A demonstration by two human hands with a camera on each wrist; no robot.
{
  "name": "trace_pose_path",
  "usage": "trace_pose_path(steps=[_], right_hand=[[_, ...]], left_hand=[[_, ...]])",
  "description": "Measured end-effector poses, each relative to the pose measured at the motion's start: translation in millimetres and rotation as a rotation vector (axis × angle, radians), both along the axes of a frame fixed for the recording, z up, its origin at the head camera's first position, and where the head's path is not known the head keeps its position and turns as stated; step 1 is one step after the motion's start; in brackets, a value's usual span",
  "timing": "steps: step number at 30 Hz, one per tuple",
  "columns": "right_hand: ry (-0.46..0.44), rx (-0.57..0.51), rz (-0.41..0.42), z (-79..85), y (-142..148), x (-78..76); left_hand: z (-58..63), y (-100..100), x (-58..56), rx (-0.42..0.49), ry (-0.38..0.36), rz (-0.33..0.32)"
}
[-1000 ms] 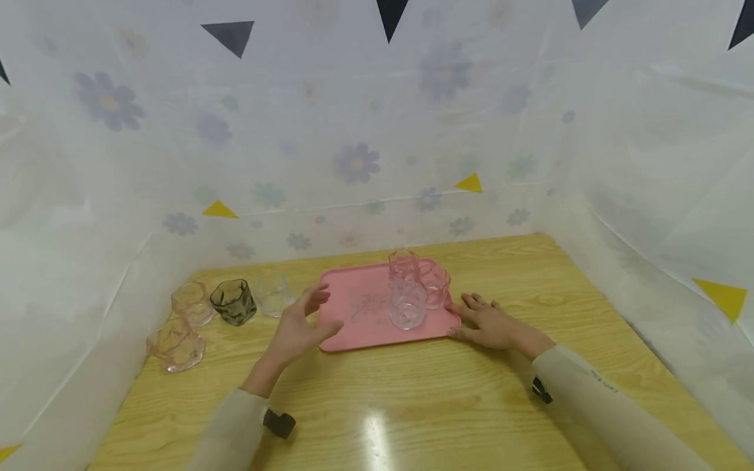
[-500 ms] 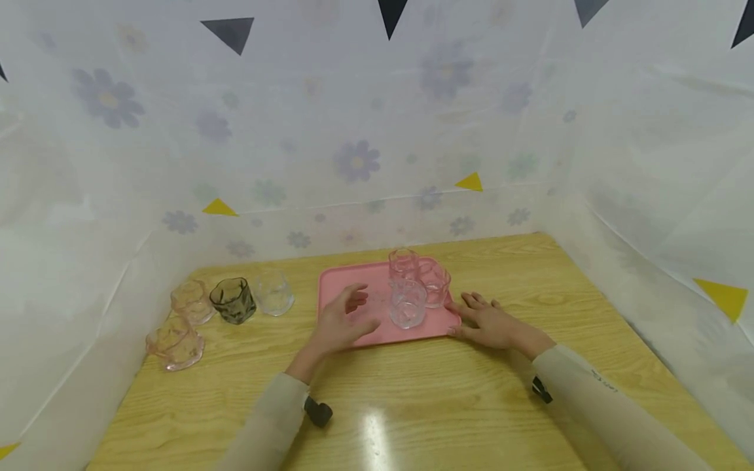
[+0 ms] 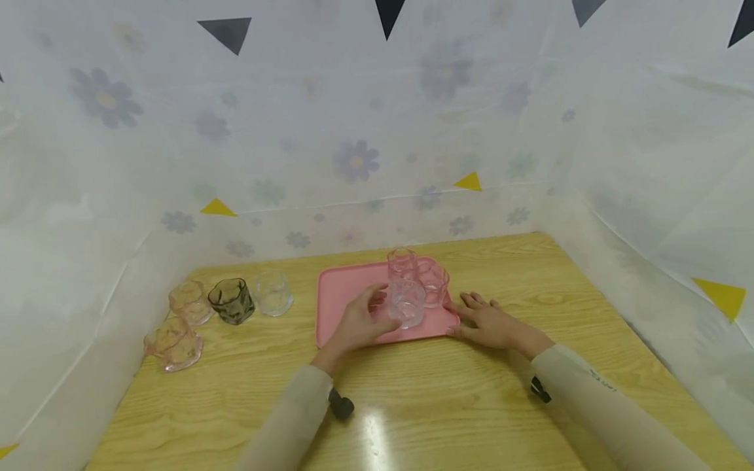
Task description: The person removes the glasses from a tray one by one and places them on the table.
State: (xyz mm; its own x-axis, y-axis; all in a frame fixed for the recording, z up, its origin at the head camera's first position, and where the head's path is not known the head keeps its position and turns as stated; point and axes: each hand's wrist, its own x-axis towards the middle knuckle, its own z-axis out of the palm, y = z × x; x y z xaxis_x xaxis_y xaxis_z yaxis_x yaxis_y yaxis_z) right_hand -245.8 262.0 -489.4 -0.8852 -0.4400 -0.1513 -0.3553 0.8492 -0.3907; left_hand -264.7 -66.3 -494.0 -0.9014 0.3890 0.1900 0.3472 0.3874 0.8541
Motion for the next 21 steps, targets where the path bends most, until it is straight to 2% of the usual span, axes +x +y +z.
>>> trace_pose_path(steps=[7,12,21], right_hand=[[0.001,0.013,-0.003,-1.8,2,-1.0],[0.005,0.014,0.000,-4.2,3,-2.1],[0.008,0.002,-0.002,-5.8,4,-2.0]], left_hand=[[-4.2,10,-4.0,-0.021,0.014,0.006],[-2.4,18,-7.0,-0.020,0.023,0.007],[-2.6,26,-9.9,-0.028,0.002,0.023]])
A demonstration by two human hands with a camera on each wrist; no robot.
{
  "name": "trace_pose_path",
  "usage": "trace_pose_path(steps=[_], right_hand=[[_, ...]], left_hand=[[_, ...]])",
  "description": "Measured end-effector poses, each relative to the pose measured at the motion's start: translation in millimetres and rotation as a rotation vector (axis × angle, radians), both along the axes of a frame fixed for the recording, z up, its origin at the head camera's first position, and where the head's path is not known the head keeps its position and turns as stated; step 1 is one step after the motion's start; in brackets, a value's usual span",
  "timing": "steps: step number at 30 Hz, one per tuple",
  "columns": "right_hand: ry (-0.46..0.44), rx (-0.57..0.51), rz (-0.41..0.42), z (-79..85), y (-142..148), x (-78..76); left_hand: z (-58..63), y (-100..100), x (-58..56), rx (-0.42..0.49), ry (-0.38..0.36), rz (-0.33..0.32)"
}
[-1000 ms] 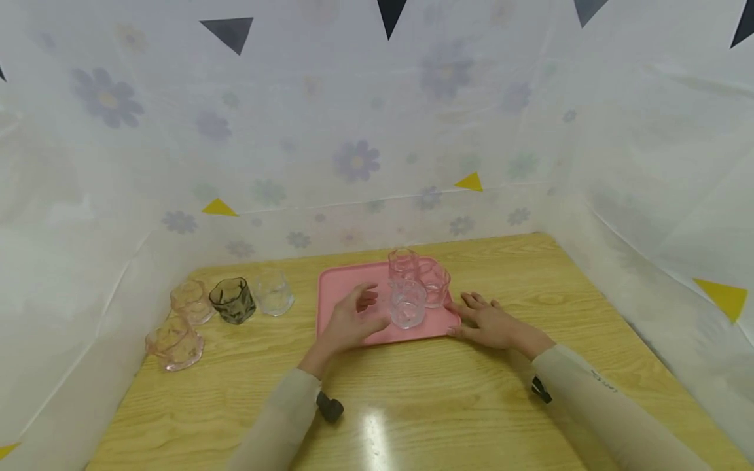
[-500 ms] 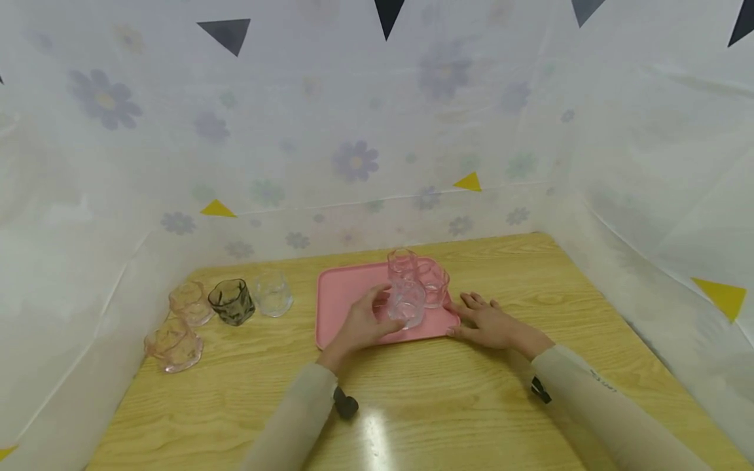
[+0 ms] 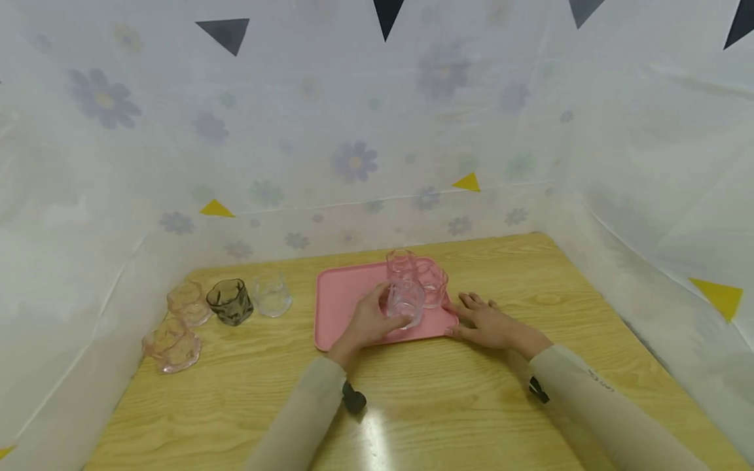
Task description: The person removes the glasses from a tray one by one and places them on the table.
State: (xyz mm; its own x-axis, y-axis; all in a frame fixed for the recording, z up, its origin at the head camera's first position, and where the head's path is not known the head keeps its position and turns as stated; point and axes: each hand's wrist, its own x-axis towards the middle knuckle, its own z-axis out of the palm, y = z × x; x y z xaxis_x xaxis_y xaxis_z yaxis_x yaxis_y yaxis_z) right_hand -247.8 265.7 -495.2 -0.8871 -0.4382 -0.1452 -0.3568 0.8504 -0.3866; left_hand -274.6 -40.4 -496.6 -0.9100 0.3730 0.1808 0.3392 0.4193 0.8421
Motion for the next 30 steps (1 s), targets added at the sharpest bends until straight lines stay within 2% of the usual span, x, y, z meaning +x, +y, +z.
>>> trace_pose_path(steps=[8,20,30], right_hand=[[0.002,-0.007,0.006,0.3,-1.3,0.3],[0.004,-0.009,0.006,1.8,-0.5,0.0],[0.022,-0.006,0.014,4.3,-1.7,0.9]], left_hand=[[-3.4,1.2,-1.6,0.022,0.017,-0.004],[-4.5,2.1,-1.5,0.091,-0.020,-0.032],[-0.8,-7.6,-1.4,0.073,0.003,0.010]])
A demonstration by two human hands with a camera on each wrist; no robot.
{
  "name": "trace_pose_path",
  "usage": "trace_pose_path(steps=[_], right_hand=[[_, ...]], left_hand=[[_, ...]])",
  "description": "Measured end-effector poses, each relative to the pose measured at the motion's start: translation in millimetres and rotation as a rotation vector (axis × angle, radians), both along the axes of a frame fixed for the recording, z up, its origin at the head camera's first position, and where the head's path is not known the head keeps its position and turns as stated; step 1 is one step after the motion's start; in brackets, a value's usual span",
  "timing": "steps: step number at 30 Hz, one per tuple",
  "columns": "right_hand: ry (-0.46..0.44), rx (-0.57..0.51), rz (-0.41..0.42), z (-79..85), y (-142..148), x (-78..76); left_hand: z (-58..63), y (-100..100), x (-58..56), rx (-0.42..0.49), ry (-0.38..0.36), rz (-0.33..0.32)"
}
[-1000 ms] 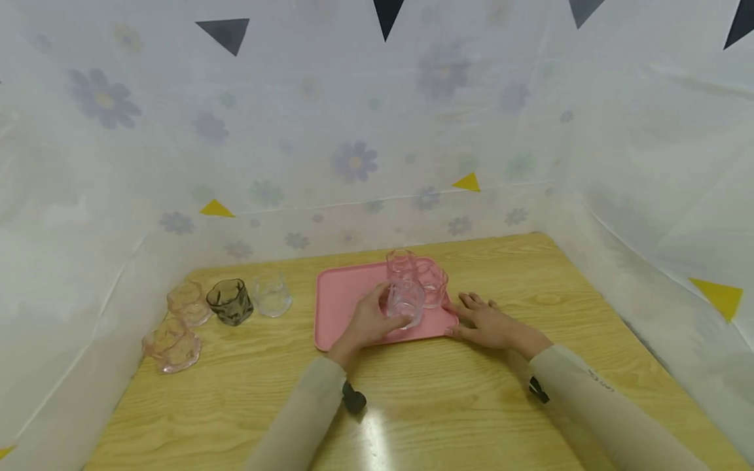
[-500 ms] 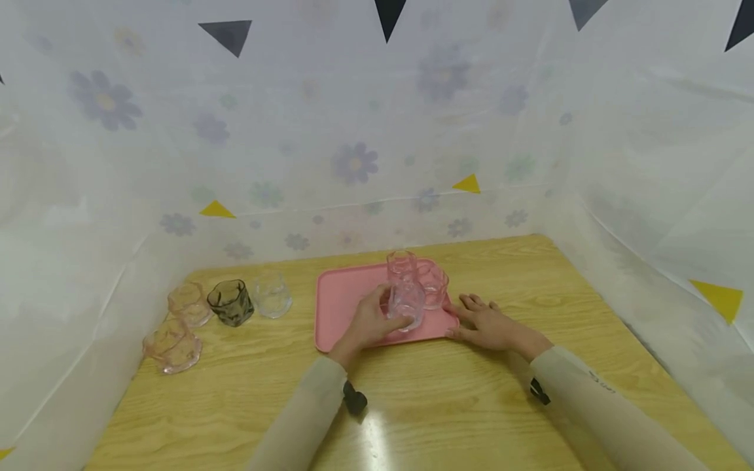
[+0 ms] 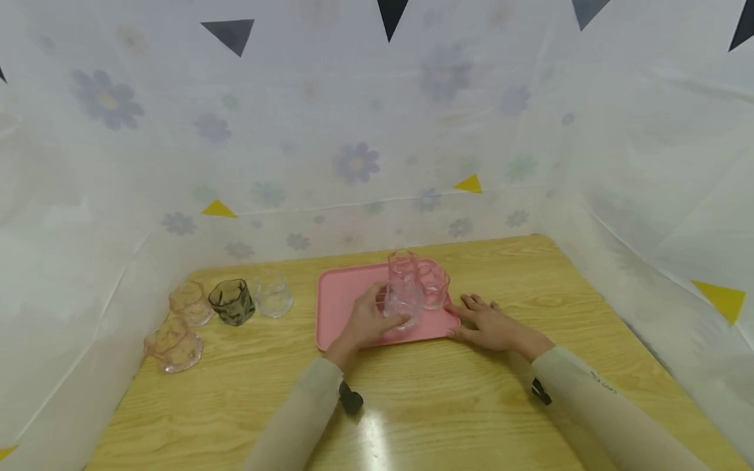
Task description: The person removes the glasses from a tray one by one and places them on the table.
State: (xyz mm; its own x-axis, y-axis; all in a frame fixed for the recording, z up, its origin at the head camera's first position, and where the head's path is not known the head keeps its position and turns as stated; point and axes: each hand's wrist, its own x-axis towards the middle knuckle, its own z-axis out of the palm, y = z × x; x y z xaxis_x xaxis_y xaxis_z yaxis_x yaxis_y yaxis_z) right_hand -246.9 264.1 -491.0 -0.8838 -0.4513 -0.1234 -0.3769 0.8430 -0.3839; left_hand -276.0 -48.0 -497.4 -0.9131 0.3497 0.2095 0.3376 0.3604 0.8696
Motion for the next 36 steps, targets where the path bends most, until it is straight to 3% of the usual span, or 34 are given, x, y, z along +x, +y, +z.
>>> trace_pose_path(steps=[14,24,29,36], right_hand=[[-0.008,-0.004,-0.005,-7.6,4,-2.8],[-0.016,-0.011,0.000,-3.3,2,0.2],[-0.019,-0.005,-0.004,-2.1,1,0.5],[-0.014,0.000,-0.003,-3.3,2,-0.6]], left_hand=[[15.7,-42,8.0,0.062,-0.017,0.083],[27.0,-81,23.9,0.057,-0.040,0.126],[27.2,-101,29.4,0.028,-0.048,0.161],[25.2,-129,37.2,0.005,0.001,0.193]])
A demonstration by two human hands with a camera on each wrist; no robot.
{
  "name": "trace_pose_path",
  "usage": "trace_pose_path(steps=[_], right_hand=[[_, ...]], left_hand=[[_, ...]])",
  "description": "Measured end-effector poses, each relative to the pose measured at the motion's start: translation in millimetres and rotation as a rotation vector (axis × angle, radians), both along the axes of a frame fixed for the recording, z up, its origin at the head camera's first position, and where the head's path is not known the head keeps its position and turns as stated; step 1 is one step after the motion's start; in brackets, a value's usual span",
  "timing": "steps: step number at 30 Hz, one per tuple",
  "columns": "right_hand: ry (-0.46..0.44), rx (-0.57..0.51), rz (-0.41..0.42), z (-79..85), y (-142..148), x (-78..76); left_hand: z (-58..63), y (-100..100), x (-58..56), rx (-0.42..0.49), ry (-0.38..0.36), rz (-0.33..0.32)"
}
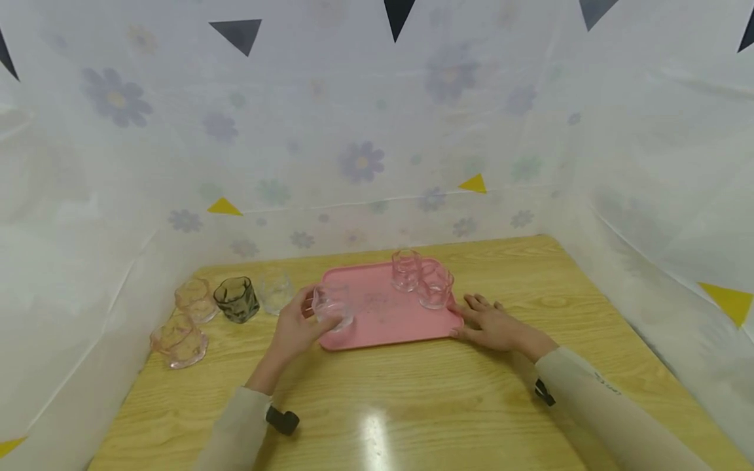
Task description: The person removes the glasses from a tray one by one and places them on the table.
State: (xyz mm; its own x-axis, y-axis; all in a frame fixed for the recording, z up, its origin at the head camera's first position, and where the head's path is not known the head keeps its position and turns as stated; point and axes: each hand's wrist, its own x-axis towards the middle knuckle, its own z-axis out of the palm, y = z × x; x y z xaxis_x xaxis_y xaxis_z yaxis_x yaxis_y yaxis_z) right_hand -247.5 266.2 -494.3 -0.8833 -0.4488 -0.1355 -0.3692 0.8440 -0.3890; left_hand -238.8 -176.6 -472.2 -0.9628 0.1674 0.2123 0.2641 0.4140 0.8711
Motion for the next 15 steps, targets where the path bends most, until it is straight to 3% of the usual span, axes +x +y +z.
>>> trace_pose_path(steps=[6,15], right_hand=[[0.000,-0.001,0.001,-0.3,0,-0.9],[-0.001,-0.003,0.004,-1.2,1,-1.6]], left_hand=[[-0.3,-22,7.0,-0.026,0.033,0.046],[-2.7,-53,19.7,-0.049,0.025,0.126]])
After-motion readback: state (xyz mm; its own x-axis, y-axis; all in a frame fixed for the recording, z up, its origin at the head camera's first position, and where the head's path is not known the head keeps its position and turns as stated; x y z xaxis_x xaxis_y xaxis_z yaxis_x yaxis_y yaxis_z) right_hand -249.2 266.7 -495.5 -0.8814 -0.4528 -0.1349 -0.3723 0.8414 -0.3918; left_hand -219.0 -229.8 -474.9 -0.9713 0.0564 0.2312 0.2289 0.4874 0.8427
